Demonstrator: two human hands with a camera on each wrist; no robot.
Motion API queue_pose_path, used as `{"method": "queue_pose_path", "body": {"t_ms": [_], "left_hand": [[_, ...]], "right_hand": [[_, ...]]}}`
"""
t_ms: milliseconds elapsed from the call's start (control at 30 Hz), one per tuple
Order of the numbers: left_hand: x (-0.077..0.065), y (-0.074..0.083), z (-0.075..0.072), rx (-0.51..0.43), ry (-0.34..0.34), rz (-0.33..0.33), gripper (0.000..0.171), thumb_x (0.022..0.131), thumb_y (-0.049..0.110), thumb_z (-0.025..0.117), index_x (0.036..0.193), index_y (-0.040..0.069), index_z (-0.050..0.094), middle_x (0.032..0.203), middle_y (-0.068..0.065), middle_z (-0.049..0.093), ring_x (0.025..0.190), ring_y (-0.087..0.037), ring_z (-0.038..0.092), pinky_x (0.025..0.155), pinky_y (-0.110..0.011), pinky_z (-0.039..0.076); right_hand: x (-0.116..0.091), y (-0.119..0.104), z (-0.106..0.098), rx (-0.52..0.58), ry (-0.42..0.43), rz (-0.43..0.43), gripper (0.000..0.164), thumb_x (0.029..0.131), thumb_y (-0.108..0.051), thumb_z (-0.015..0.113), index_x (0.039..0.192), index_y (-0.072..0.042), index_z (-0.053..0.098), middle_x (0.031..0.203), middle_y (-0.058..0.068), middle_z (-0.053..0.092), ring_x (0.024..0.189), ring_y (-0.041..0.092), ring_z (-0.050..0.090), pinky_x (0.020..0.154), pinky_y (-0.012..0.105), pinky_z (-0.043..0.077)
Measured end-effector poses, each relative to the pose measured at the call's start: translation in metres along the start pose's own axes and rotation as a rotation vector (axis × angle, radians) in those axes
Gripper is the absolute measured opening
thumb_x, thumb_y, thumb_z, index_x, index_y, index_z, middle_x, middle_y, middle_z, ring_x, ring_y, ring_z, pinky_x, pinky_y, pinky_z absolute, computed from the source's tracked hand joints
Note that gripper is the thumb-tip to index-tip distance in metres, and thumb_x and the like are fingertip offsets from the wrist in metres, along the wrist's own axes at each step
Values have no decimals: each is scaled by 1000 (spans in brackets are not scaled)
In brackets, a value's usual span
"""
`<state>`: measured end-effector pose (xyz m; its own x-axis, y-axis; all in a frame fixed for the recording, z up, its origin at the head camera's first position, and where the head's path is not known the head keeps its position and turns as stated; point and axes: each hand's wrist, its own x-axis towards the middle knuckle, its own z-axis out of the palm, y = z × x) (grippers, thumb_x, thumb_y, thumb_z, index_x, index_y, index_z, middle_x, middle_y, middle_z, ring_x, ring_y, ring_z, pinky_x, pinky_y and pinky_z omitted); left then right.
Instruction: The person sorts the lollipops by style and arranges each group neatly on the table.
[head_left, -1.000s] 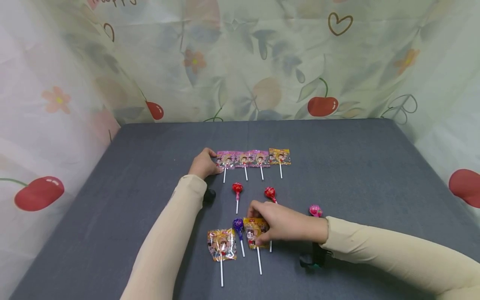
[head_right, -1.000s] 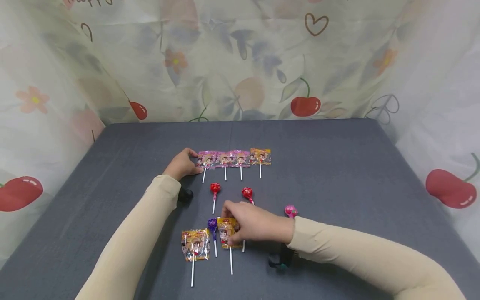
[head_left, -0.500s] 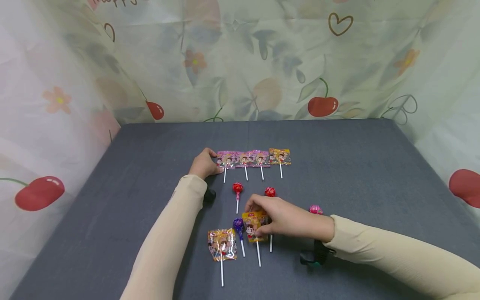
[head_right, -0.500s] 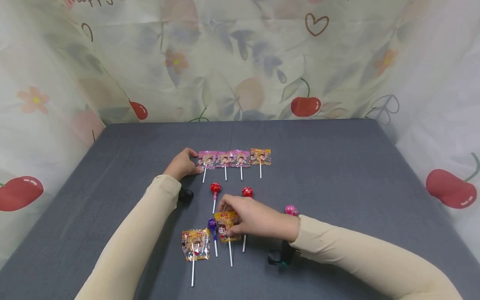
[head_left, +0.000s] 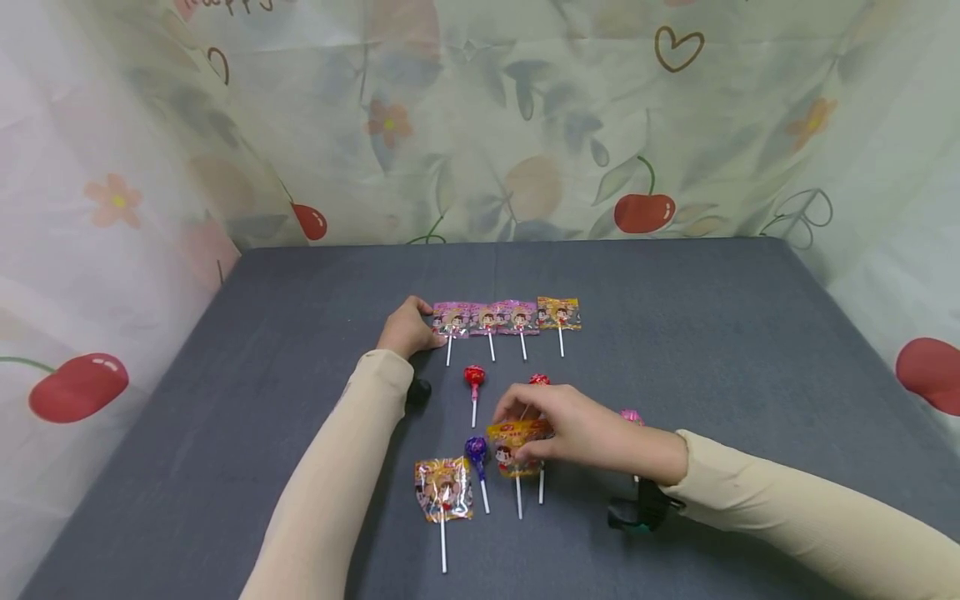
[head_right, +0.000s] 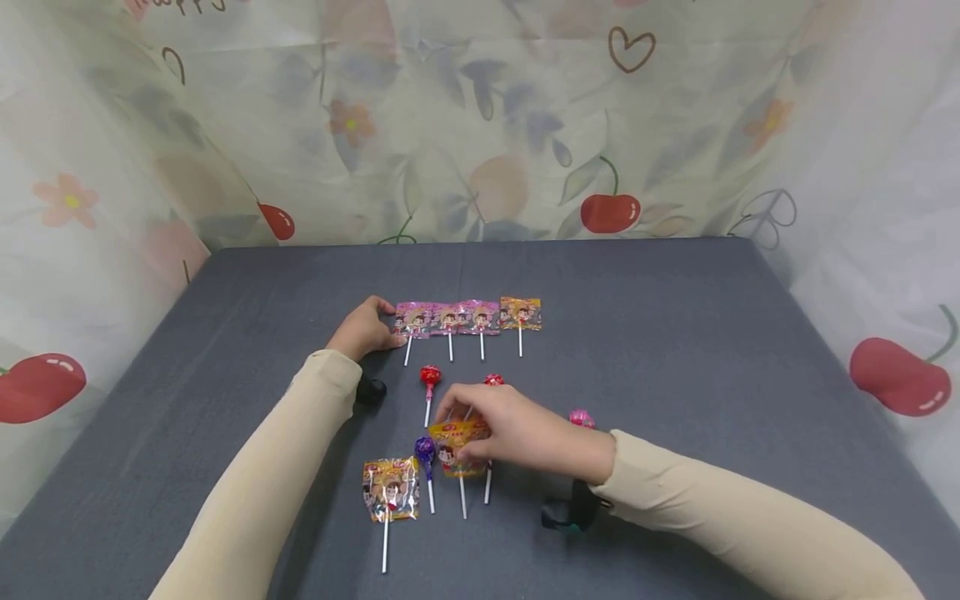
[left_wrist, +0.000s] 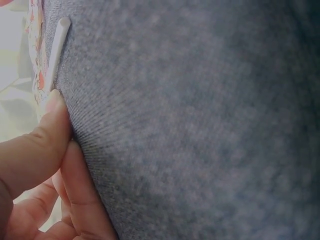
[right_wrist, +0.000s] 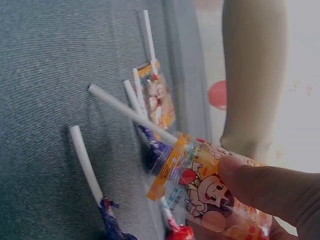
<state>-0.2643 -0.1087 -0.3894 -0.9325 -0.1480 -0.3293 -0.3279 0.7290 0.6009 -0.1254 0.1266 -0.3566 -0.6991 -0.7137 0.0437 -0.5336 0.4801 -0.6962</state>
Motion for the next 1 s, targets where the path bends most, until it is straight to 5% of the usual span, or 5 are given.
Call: {"method": "queue_pose_path", "body": {"t_ms": [300, 633, 1000], "left_hand": [[2, 0, 1, 3, 7, 2, 53, 82, 16, 78, 126, 11, 48, 135, -17, 51, 111, -31, 48, 101, -44, 39], [3, -2, 1, -4, 4, 8, 53, 82, 15, 78, 125, 11, 48, 135, -18, 51, 112, -31, 48, 102, -44, 39], [3, -2, 1, 3, 2, 3, 54, 82, 16, 78, 126, 11, 48, 135, -18, 50, 111, -31, 48, 101, -44, 39]], "right_hand": [[-3, -6, -13, 121, 64, 54, 33, 80, -10, 78, 108, -18, 63, 101, -2, 68, 91, 11, 62, 72, 23, 54], [-6, -10, -53, 184, 231, 88, 34, 81, -13, 78, 112, -16, 64, 113, 1, 66, 105, 16, 64, 80, 28, 54], [-2, -1, -102, 70, 459, 103, 35, 83, -16, 76, 116, -11, 63, 116, 6, 66, 95, 11, 66, 69, 23, 53]]}}
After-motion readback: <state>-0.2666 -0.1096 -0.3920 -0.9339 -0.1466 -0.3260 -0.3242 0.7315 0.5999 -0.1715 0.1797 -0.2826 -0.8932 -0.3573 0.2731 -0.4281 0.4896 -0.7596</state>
